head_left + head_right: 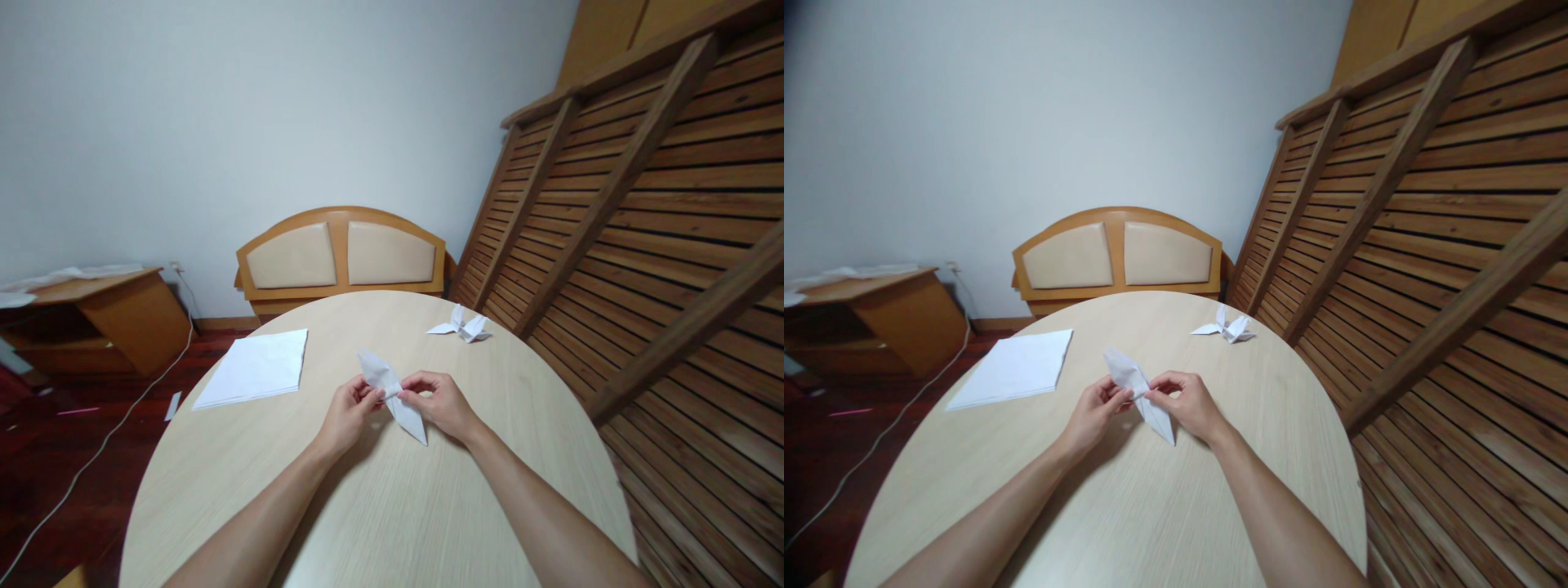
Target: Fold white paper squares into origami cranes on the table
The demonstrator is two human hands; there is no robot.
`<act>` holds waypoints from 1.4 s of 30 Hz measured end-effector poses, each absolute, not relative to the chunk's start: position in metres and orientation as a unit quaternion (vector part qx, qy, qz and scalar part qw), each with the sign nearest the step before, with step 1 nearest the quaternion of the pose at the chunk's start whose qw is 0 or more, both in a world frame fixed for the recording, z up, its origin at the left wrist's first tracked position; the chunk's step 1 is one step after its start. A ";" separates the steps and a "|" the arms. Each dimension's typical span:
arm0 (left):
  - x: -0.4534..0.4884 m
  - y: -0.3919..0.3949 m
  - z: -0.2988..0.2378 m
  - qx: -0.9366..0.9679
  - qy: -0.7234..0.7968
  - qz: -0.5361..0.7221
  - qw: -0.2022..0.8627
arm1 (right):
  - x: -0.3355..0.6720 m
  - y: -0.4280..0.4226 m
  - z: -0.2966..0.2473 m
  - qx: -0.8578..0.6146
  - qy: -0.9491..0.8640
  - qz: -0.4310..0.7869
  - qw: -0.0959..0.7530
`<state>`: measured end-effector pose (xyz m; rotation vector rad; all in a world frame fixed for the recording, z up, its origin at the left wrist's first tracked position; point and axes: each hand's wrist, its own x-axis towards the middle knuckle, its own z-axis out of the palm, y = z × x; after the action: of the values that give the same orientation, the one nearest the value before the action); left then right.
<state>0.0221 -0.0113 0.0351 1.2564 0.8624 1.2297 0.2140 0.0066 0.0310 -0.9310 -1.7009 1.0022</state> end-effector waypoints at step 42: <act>0.020 -0.011 0.033 0.578 0.448 0.499 0.465 | 0.209 0.009 0.031 -0.388 -0.661 0.440 0.468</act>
<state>0.0199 -0.0107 0.0326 1.4197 1.1001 1.2266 0.2091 0.0094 0.0307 -0.9506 -1.6208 1.0797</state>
